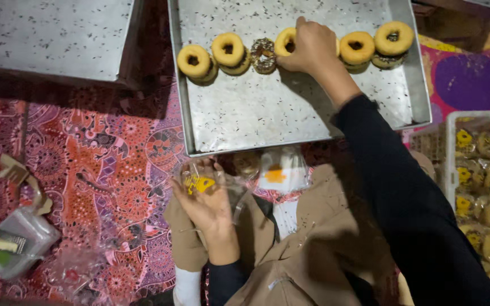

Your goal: The person sits on the floor and individually places donuts from a metal tray into clear plastic bags. They then place the packaged donuts into a white plastic crate.

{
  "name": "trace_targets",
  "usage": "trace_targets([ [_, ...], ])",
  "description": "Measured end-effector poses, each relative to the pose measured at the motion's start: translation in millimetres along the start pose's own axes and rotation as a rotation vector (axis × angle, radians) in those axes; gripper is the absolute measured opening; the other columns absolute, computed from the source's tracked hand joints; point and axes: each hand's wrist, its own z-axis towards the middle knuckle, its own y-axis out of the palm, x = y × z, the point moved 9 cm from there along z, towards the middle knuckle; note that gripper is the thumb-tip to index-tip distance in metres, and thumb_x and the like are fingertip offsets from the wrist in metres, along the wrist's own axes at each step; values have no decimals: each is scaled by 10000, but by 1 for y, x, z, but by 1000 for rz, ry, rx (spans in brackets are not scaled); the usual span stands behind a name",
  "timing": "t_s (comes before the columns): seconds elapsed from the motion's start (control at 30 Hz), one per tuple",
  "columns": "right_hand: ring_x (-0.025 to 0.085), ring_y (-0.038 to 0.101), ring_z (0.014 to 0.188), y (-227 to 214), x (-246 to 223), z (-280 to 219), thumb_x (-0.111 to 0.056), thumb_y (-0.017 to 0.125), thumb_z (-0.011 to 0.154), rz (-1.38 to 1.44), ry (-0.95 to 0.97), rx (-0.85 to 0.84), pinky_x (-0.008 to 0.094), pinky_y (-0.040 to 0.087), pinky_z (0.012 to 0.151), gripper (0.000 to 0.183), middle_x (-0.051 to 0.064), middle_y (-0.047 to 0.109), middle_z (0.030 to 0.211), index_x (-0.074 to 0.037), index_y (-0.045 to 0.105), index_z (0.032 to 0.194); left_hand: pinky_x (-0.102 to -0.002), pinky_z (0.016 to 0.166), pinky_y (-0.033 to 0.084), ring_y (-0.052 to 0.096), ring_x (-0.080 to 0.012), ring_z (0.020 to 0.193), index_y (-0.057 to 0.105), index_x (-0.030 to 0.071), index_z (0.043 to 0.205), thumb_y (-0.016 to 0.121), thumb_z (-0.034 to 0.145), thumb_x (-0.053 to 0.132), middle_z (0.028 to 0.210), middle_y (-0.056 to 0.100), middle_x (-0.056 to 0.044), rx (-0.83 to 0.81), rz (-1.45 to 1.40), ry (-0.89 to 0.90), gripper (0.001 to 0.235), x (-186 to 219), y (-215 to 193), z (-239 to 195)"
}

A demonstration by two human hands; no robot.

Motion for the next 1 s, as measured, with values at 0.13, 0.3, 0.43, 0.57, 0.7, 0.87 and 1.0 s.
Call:
trace_targets([
  [0.13,192,738,937,-39,-55,-98,-342,843,784,802,153,-140,330,655,795,736,112,703,1129,-24,539,1375,-543,1109,473,599,-369,1270,596,37,1164,668,912,452,1193,641,-161,122,-139,-26,490,0,0,8],
  [0.3,218,716,1058,-123,-142,-263,-166,920,687,1230,190,86,360,611,987,656,147,689,1173,58,654,1243,-554,1165,426,514,-439,1371,520,6,1276,670,986,405,1471,463,-296,134,-401,-142,516,-54,4,-4],
  [0.43,196,724,1071,-140,-159,-294,-90,894,732,784,153,211,365,565,1026,604,131,729,1141,-15,677,1291,-583,1242,355,416,-438,1472,425,47,1419,656,1021,368,1610,362,-244,-327,-295,-181,561,-90,45,-55],
  [0.57,236,700,888,-101,-151,-287,-166,779,923,634,343,-408,353,555,839,632,109,741,973,-113,580,1521,-525,1247,329,360,-433,1485,306,220,1589,641,1008,342,1630,352,-174,-492,-97,-196,681,-96,61,-83],
  [0.7,246,703,986,-169,-166,-277,-75,716,921,1004,72,63,340,577,894,315,126,722,1071,-47,684,1233,-513,1225,338,394,-397,1472,237,228,1625,655,984,285,1603,376,-162,-543,274,-106,768,-88,52,-98],
  [0.87,240,746,991,-183,-186,-281,-59,740,895,910,-264,-175,333,593,856,208,123,744,1060,-13,731,1098,-470,1009,479,575,-302,1233,443,163,1537,551,1003,230,1403,547,-182,-230,539,4,548,-64,-1,-127],
  [1.0,264,744,940,-208,-188,-285,-71,796,839,863,-403,-310,369,585,796,309,140,759,1062,13,720,1126,-362,961,504,648,-199,1034,719,105,1175,678,978,104,1065,711,-102,-795,1207,489,202,-29,70,-166],
])
